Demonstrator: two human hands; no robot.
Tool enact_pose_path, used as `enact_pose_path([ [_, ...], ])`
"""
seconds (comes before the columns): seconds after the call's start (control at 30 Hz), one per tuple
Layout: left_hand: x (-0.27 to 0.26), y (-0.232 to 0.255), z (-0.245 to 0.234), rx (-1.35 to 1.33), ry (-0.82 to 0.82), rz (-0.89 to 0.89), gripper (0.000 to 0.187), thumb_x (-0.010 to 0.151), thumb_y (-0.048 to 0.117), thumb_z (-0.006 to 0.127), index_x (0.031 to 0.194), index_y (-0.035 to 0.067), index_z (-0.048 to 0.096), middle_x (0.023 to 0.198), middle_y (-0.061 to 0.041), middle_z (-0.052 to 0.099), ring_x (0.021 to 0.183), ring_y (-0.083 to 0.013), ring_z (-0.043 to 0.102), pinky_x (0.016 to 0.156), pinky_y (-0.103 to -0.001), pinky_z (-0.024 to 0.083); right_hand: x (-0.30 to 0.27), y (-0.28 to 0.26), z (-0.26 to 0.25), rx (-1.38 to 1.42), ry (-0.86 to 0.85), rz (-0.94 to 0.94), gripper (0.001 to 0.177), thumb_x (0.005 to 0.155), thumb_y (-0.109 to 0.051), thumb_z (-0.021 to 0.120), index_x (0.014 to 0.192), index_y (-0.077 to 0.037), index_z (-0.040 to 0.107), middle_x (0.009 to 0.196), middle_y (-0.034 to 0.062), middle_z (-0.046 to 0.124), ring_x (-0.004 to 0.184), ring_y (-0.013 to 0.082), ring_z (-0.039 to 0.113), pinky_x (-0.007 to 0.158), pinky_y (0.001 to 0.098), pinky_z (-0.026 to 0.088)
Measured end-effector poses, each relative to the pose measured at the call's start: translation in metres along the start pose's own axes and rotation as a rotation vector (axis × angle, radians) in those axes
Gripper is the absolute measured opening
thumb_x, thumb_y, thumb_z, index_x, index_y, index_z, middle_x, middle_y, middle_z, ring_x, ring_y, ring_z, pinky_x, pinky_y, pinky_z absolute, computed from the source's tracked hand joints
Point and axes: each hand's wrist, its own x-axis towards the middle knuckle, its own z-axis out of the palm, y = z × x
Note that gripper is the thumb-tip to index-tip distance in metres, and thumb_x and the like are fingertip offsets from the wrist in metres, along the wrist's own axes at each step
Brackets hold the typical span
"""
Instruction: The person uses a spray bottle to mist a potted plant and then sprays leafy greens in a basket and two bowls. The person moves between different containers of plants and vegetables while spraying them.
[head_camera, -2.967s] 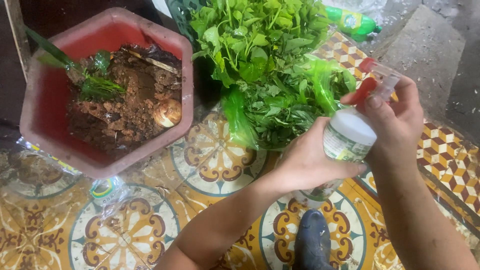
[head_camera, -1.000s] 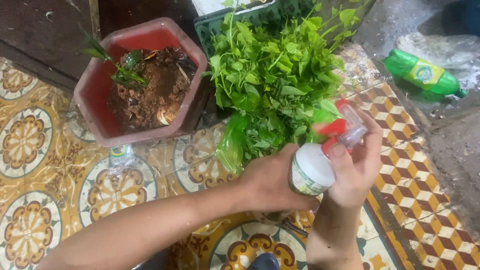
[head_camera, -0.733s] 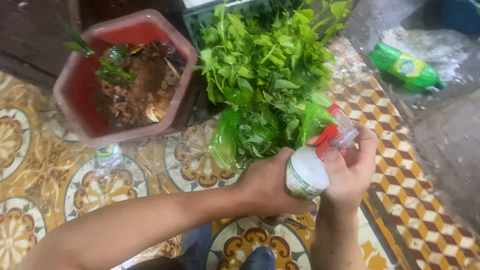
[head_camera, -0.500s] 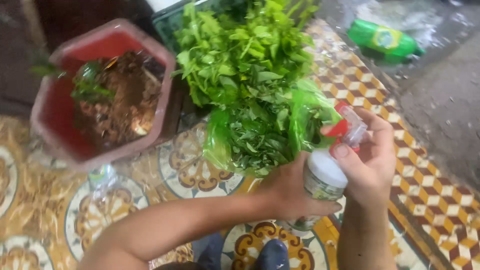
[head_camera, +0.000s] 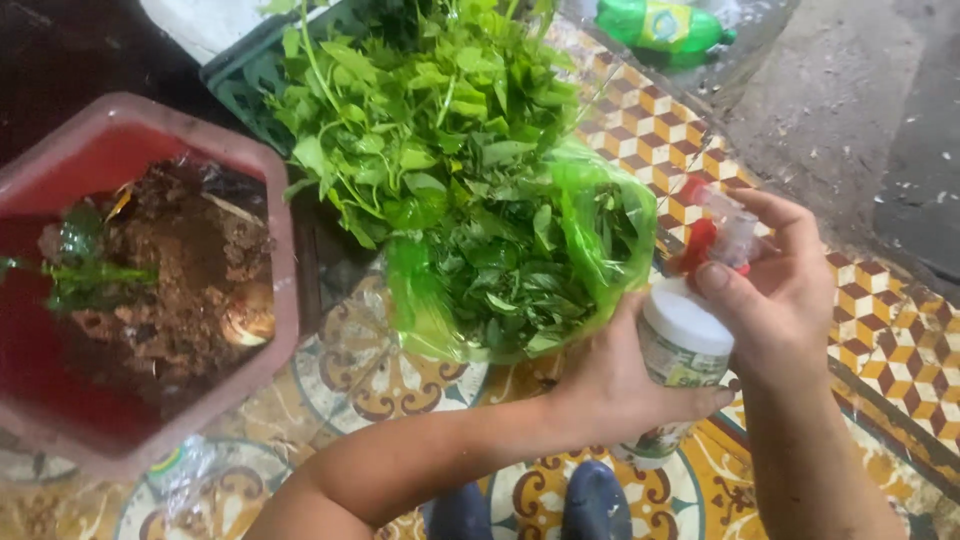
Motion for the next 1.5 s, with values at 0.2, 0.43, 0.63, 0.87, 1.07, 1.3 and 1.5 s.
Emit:
enact_pose_path([
  [0.2, -0.008, 0.007, -0.019, -0.171, -0.057, 0.124, 0.091, 0.072, 0.049, 0.067, 0.137, -0.009, 0.04, 0.108, -0.016, 0.06, 0.084, -0.0265, 0.07, 0.074, -0.034, 0.061, 0.006, -0.043, 0.032, -0.207, -0.065, 0.02, 0.074, 0.077, -0.002, 0.062, 0.146, -0.001, 0.038, 0.141, 0.0256, 0.054, 0.111, 0.0348, 0.065, 0.085, 0.0423, 0.064],
  [0.43, -0.037, 0.038, -0.043, -0.388, -0.015, 0.313, 0.079, 0.076, 0.036, 0.066, 0.136, -0.007, 0.04, 0.112, -0.022, 0.065, 0.092, -0.0295, 0.071, 0.076, -0.035, 0.06, -0.015, -0.104, 0.063, -0.497, 0.078, 0.042, 0.074, 0.074, 0.007, 0.06, 0.146, 0.012, 0.04, 0.11, 0.0268, 0.062, 0.09, 0.033, 0.068, 0.077, 0.04, 0.06],
  [0.63, -0.044, 0.033, -0.069, -0.379, -0.075, 0.225, 0.087, 0.073, 0.044, 0.064, 0.14, -0.007, 0.04, 0.112, -0.02, 0.065, 0.091, -0.0293, 0.07, 0.08, -0.036, 0.058, -0.002, -0.106, 0.091, -0.417, -0.075, -0.034, 0.082, 0.075, 0.008, 0.051, 0.153, 0.005, 0.027, 0.144, 0.0307, 0.047, 0.113, 0.0396, 0.062, 0.095, 0.0487, 0.06],
  [0.87, -0.037, 0.022, -0.085, -0.329, 0.01, 0.134, 0.084, 0.07, 0.042, 0.068, 0.136, -0.006, 0.045, 0.108, -0.018, 0.069, 0.09, -0.026, 0.072, 0.079, -0.034, 0.06, 0.007, -0.083, 0.097, -0.325, -0.002, 0.066, 0.079, 0.077, 0.001, 0.063, 0.15, 0.002, 0.033, 0.112, 0.0225, 0.06, 0.095, 0.0301, 0.067, 0.08, 0.0409, 0.059],
  [1.07, -0.015, 0.021, -0.08, -0.243, 0.051, 0.202, 0.083, 0.068, 0.043, 0.068, 0.133, -0.006, 0.047, 0.109, -0.02, 0.069, 0.092, -0.0311, 0.074, 0.08, -0.038, 0.061, 0.023, -0.07, 0.083, -0.29, -0.051, -0.04, 0.082, 0.078, 0.002, 0.058, 0.154, 0.001, 0.028, 0.121, 0.0246, 0.055, 0.115, 0.0367, 0.066, 0.09, 0.0455, 0.06],
  [1.3, 0.016, 0.024, -0.058, -0.159, 0.167, 0.387, 0.081, 0.074, 0.043, 0.062, 0.134, -0.009, 0.045, 0.115, -0.022, 0.065, 0.092, -0.0319, 0.071, 0.08, -0.037, 0.061, 0.039, -0.057, 0.044, -0.322, -0.048, -0.088, 0.08, 0.081, 0.008, 0.046, 0.158, 0.007, 0.023, 0.152, 0.0334, 0.041, 0.112, 0.0385, 0.053, 0.099, 0.0452, 0.047],
  [1.5, 0.036, 0.06, -0.068, -0.128, -0.011, 0.092, 0.104, 0.06, 0.058, 0.052, 0.149, 0.004, 0.039, 0.13, -0.018, 0.061, 0.115, -0.0313, 0.067, 0.101, -0.041, 0.053, 0.062, -0.079, 0.055, -0.27, -0.048, -0.086, 0.095, 0.08, 0.002, 0.041, 0.168, -0.011, 0.01, 0.145, 0.042, 0.044, 0.119, 0.0477, 0.055, 0.097, 0.0517, 0.047],
])
